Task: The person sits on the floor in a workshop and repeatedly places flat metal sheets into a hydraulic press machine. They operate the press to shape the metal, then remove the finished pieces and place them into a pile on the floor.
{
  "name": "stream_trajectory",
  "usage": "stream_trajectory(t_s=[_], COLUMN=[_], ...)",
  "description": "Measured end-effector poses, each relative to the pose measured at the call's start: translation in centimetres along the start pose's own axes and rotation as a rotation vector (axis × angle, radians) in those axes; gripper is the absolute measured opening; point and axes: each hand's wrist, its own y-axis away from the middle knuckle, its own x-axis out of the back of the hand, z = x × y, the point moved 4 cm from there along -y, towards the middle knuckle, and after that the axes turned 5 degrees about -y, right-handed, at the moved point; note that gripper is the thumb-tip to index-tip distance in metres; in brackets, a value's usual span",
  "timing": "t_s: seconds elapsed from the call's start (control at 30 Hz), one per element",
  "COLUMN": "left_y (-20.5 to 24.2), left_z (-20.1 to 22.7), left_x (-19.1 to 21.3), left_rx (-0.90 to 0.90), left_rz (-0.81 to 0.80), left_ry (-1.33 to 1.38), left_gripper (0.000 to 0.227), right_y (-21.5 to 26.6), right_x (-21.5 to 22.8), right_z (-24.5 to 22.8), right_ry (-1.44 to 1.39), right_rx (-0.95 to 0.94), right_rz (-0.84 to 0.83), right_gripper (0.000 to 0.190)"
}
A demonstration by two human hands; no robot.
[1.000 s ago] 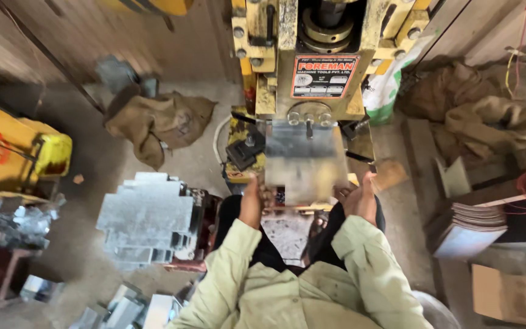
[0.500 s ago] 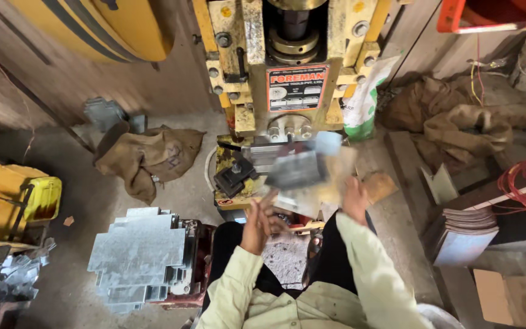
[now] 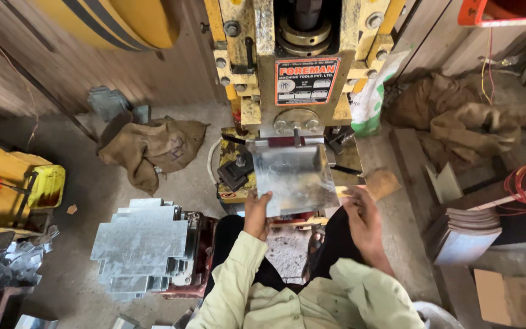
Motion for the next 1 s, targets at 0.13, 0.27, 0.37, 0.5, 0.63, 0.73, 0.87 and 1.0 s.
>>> stream_trajectory(t_s=[0.13, 0.27, 0.37, 0.5, 0.63, 0.73, 0.87, 1.0], left_y=[1.5, 3.5, 4.1, 3.5, 3.4, 3.2, 3.2, 2.8], left_z=[1.9, 3.0, 3.6, 3.8, 3.7, 3.6, 3.3, 3.6], left_x=[-0.2, 0.3, 0.5, 0.0, -0.3, -0.1, 0.2, 0.1], left_rx=[-0.019, -0.154, -0.187, -0.120, -0.064, -0.035, -0.003, 0.045], left_rz=[0.124, 0.070, -0.030, -0.086, -0.095, -0.090, -0.022, -0.044], left_ry=[0.218, -0.168, -0.248, -0.205, -0.143, -0.066, -0.051, 0.011], left_gripper=[0.037, 0.035, 0.034, 0.034, 0.034, 0.041, 0.048, 0.064], right_y=[-1.6, 0.1, 0.6, -1.3, -1.8, -2.0, -1.8, -2.2], right_x=[-2.0, -3.3, -3.1, -2.6, -2.3, -2.5, -2.4, -2.3], right_z=[6.0, 7.7, 7.3, 6.8, 6.3, 6.3, 6.1, 6.3], right_ry=[-0.222, -0.460, -0.491, -0.499, -0.437, -0.530, -0.563, -0.568], right_rx=[-0.454, -0.419, -0.371, -0.412, -0.443, -0.474, -0.455, -0.425], right_rz=[-0.094, -0.005, 0.056, 0.063, 0.024, 0.053, 0.031, 0.014], right_gripper=[0.054, 0.058, 0.056, 0.055, 0.053, 0.046, 0.050, 0.051])
